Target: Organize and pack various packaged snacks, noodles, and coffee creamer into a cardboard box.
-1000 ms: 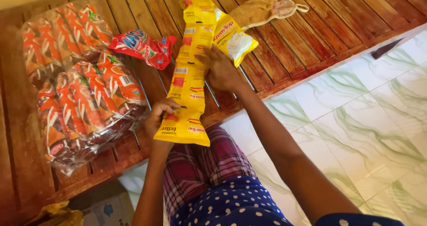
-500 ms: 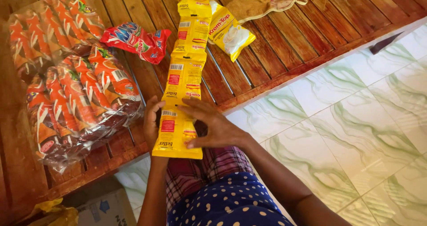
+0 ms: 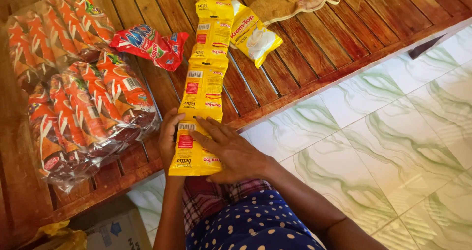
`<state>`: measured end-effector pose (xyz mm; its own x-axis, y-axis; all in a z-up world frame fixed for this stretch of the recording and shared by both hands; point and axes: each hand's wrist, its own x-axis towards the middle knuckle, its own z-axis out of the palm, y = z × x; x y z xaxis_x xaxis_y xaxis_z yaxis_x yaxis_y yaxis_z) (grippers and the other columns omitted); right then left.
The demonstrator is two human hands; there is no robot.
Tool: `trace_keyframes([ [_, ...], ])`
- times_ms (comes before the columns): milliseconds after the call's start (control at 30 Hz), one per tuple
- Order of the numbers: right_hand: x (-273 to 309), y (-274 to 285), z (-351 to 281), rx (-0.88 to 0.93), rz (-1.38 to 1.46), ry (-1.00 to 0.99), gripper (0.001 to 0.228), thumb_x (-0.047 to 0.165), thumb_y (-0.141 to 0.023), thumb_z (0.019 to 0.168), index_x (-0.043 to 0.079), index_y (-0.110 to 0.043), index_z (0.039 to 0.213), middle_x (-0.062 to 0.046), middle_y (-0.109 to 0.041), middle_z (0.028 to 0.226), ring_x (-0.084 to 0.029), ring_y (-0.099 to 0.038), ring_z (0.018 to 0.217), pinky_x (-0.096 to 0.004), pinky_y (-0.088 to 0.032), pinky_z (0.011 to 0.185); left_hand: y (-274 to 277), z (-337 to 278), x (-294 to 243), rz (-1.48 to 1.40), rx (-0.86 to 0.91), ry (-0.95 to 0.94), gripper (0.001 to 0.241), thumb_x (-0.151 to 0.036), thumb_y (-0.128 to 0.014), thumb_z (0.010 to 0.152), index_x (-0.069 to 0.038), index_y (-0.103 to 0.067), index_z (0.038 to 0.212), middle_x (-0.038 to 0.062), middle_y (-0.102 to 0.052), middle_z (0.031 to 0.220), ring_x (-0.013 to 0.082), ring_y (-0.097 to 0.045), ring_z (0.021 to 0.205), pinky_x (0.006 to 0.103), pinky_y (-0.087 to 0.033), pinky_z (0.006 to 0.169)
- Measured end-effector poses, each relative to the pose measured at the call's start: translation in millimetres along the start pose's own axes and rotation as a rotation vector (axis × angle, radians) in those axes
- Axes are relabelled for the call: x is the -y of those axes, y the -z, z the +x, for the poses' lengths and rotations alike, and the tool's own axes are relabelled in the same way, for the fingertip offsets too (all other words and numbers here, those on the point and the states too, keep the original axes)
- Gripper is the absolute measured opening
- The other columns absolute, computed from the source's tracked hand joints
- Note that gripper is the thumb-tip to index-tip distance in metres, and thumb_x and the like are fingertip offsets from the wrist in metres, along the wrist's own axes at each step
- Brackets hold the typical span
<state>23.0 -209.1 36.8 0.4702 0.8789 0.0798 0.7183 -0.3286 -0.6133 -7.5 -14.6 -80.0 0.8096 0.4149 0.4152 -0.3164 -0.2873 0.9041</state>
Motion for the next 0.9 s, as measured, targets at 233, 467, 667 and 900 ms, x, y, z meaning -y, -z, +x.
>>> trace_keyframes([
  [233, 6, 1, -3, -0.065, -0.031, 0.046, 0.106, 0.026, -0.085, 0.069, 0.006, -0.033, 0.158, -0.03, -0.027, 0.163, -0.049, -0.025, 0.153, -0.056, -0.025, 0.123, 0, -1, 8, -0.087, -0.006, -0.001, 0.036, 0.004, -0.063, 0.095, -0.004, -0.064, 0.13, 0.014, -0.053, 0.15, 0.0229, -0.056, 0.135, 0.0337, -0.047, 0.114],
  [467, 17, 9, -5, -0.129, 0.038, 0.025, 0.094, 0.013, -0.079, 0.071, 0.007, -0.04, 0.156, -0.03, -0.031, 0.163, -0.048, -0.03, 0.152, -0.053, -0.032, 0.123, 2, -7, -2, -0.695, -0.078, 0.437, 0.045, -0.004, -0.058, 0.1, -0.004, -0.054, 0.145, 0.014, -0.058, 0.146, 0.0222, -0.062, 0.125, 0.0363, -0.052, 0.106],
  [667, 19, 10, -7, -0.177, 0.088, 0.04, 0.08, 0.014, -0.077, 0.077, 0.004, -0.046, 0.15, -0.029, -0.035, 0.162, -0.045, -0.037, 0.151, -0.049, -0.037, 0.122, 10, -16, -36, -1.144, -0.113, 0.688, 0.058, -0.027, -0.059, 0.1, -0.002, -0.045, 0.15, 0.018, -0.057, 0.145, 0.0302, -0.061, 0.126, 0.044, -0.051, 0.105],
  [900, 27, 12, -8, -0.135, 0.013, 0.055, 0.077, 0.014, -0.079, 0.076, 0.004, -0.051, 0.147, -0.028, -0.037, 0.159, -0.045, -0.034, 0.149, -0.051, -0.035, 0.119, 17, -10, -61, -1.185, -0.088, 0.77, 0.069, -0.029, -0.064, 0.095, -0.002, -0.041, 0.155, 0.018, -0.057, 0.146, 0.0313, -0.058, 0.128, 0.0449, -0.048, 0.107],
])
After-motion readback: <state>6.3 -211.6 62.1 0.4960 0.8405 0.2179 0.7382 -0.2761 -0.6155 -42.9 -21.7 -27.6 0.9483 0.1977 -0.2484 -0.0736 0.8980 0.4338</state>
